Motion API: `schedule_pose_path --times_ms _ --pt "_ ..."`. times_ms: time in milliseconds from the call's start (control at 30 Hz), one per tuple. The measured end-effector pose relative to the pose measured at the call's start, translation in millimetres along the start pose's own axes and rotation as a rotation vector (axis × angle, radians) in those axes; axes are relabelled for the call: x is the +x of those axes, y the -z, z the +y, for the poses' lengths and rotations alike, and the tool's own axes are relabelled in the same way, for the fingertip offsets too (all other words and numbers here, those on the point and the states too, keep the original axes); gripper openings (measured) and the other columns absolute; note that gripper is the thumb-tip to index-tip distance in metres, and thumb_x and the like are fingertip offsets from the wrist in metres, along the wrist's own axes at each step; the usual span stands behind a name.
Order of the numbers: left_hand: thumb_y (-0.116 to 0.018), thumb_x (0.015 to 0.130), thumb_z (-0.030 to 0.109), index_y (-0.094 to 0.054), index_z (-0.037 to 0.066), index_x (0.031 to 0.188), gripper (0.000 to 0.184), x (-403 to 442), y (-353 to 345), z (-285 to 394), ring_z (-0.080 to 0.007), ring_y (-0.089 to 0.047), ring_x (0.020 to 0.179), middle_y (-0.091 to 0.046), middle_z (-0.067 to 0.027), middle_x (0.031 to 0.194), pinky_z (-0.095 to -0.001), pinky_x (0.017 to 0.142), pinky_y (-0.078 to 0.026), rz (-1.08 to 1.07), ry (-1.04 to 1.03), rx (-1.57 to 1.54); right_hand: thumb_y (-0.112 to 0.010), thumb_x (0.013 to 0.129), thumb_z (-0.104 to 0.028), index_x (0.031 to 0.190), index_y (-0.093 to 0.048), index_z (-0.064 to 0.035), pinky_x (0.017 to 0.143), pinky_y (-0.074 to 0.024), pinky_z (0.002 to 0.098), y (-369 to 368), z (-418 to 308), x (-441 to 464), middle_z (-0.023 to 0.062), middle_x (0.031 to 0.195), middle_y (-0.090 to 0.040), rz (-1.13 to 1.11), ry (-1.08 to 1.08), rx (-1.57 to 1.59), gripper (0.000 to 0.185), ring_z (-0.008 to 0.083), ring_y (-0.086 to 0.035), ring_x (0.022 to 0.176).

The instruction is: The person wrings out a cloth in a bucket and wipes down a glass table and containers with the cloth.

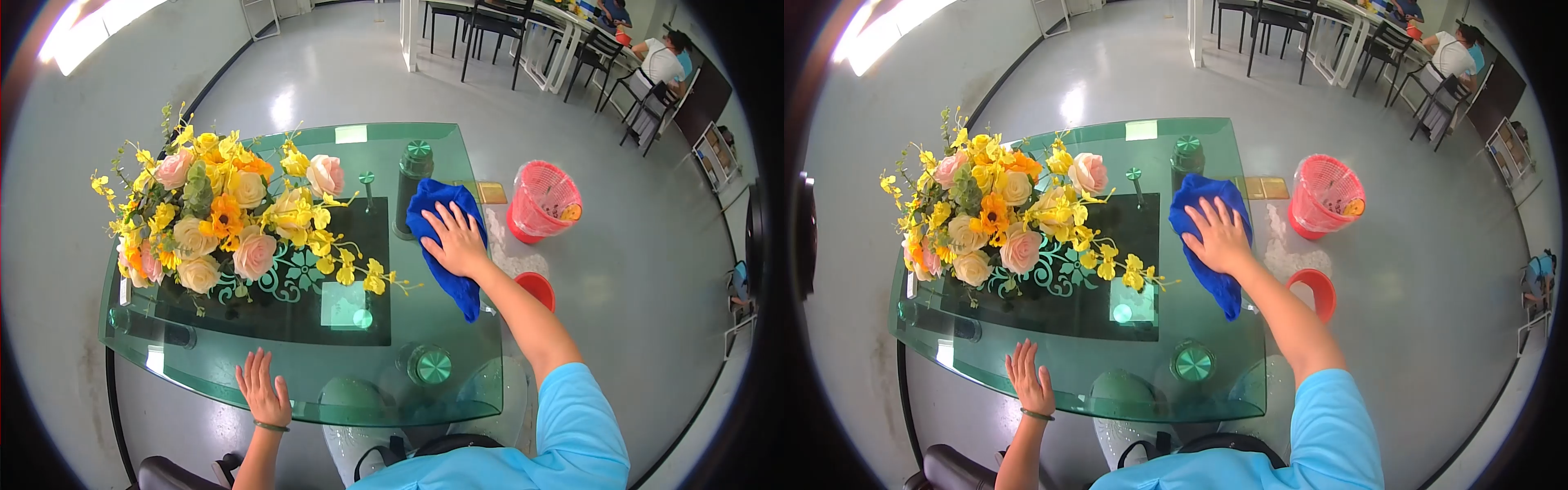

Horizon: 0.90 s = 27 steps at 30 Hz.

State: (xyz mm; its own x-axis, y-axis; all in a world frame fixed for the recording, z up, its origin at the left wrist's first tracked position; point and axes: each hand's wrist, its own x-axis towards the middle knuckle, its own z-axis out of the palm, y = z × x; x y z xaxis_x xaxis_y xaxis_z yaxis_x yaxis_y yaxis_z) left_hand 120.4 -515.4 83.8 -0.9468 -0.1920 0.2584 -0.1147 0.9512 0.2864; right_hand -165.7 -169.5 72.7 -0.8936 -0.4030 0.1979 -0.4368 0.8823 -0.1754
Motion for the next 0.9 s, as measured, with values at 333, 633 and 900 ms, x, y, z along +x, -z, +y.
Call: schedule_pose_path --times_ms 333,633,900 --pt "-0.037 0.089 0.027 -0.055 0.004 0.121 0.043 4.0 4.1 4.2 -0.0331 -0.039 0.127 -0.051 -0.013 0.128 -0.0502 0.11 -0.015 -0.075 0.038 -0.008 -0.037 0.09 -0.055 0.142 -0.034 -0.0255 0.11 -0.018 0.054 -34.8 -11.0 147.4 0.0084 0.149 -0.027 -0.061 0.026 0.001 0.06 0.0315 -0.02 0.139" --pt "-0.036 0.092 0.029 -0.056 0.003 0.118 0.042 7.7 6.7 6.7 -0.0329 -0.042 0.126 -0.054 -0.0135 0.126 -0.0496 0.11 -0.017 -0.105 0.074 -0.005 -0.035 0.089 -0.058 0.143 -0.031 -0.0268 0.111 -0.0165 0.0516 -43.1 14.5 210.1 0.0072 0.151 -0.025 -0.081 -0.005 0.002 0.062 0.0298 -0.02 0.139" --pt "-0.039 0.089 0.026 -0.06 0.004 0.115 0.041 9.5 8.2 7.0 -0.0325 -0.044 0.125 -0.056 -0.0134 0.123 -0.0511 0.11 -0.016 -0.122 0.127 -0.005 -0.034 0.088 -0.061 0.143 -0.031 -0.0234 0.109 -0.0172 0.0552 -50.9 61.4 250.0 0.0069 0.152 -0.023 0.005 -0.333 -0.067 0.067 0.0282 -0.019 0.14"
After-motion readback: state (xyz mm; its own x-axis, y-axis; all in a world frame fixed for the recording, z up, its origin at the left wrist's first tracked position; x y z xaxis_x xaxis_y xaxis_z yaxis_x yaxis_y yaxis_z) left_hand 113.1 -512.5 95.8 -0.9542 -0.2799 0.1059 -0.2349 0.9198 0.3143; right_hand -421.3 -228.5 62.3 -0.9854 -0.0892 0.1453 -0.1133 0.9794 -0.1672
